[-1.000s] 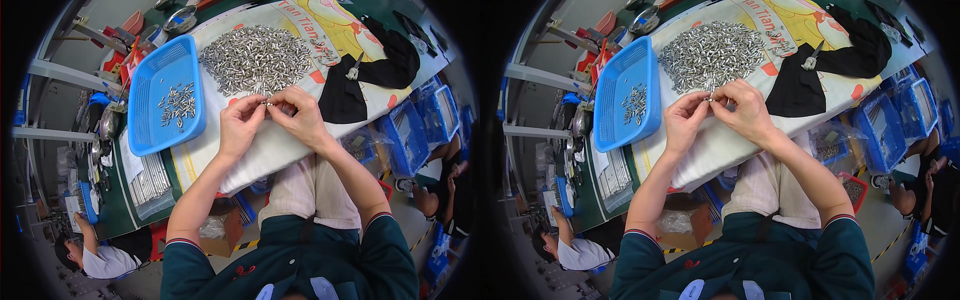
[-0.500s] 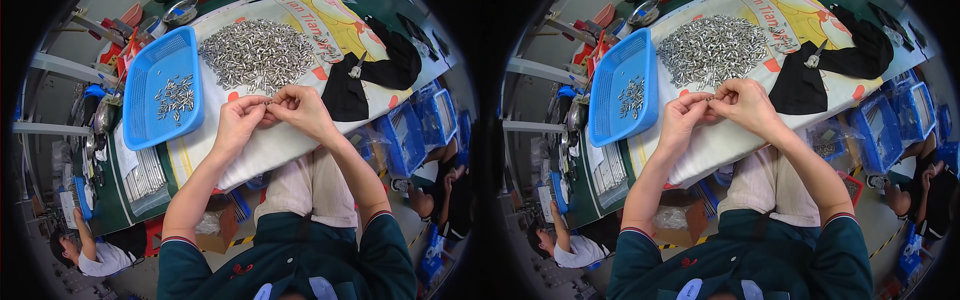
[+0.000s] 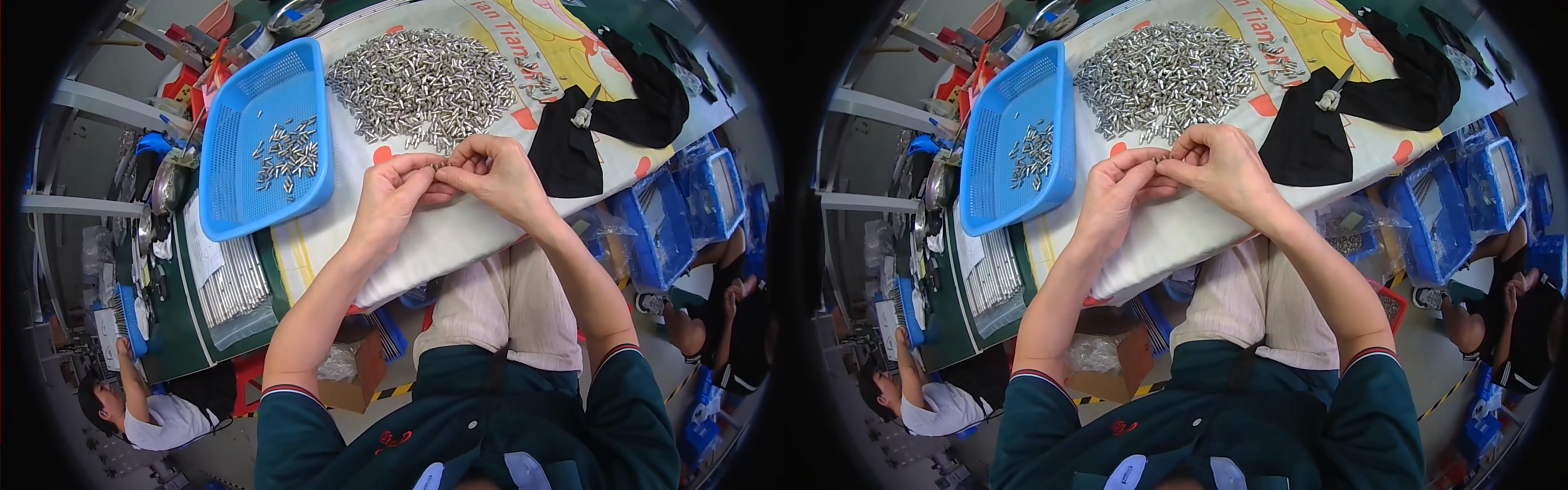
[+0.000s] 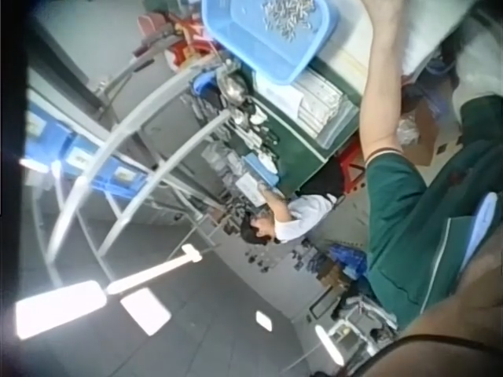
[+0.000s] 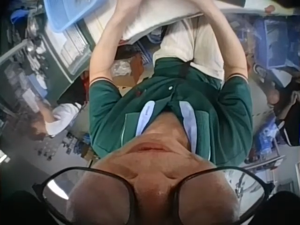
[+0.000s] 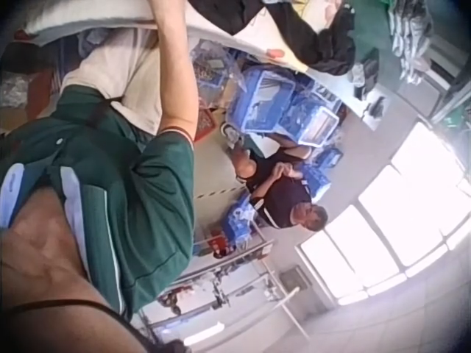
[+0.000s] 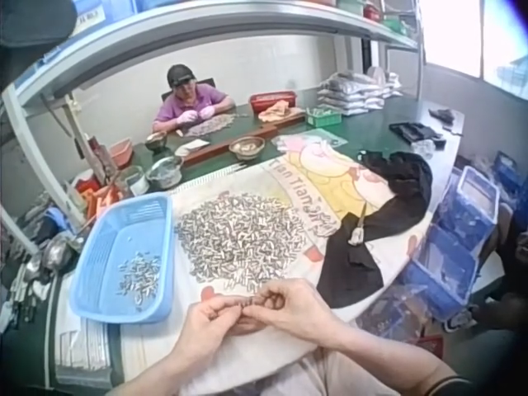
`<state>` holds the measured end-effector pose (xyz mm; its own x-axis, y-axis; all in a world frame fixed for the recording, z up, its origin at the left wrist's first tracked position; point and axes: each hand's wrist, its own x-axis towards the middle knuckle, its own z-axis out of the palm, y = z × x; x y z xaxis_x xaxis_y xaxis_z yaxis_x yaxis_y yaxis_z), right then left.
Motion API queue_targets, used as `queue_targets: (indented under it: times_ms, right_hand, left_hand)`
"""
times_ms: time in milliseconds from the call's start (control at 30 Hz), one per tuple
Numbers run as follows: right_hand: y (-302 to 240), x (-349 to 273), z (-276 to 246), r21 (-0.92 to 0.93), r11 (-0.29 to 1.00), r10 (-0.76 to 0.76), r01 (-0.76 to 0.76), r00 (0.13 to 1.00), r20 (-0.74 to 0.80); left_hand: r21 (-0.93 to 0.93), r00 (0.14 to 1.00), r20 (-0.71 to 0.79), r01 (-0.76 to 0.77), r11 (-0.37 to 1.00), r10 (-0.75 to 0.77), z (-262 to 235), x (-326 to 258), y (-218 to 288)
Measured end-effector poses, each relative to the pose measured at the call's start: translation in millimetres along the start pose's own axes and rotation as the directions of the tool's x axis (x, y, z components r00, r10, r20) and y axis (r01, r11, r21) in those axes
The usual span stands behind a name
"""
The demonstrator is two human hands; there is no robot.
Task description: Sorting and counting small silver metal components on a workbench.
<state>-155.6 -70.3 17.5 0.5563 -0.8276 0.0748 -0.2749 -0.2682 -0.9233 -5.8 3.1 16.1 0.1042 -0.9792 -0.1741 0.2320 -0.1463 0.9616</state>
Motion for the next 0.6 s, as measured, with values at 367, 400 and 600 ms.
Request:
queue_targets:
  times_ms: [367, 400, 600]
  right_hand:
    - [1.8, 0.4, 2.1, 0.062, 0.998, -0.013, 0.01, 0.998, 0.057]
    - [2.3, 0.8, 2.6, 0.061, 0.998, -0.012, 0.009, 0.998, 0.056]
    - [1.6, 1.3, 3.8, 0.107, 0.994, -0.019, 0.015, 0.999, 0.04]
  left_hand:
    - [-0.05, 0.989, -0.026, 0.143, 0.988, -0.144, -5.4, -0.4, 3.9]
    - [-0.051, 0.989, -0.025, 0.143, 0.988, -0.145, -5.6, -0.5, 4.5]
    - [-0.156, 0.981, -0.005, 0.189, 0.97, -0.192, -7.6, 0.0, 3.8]
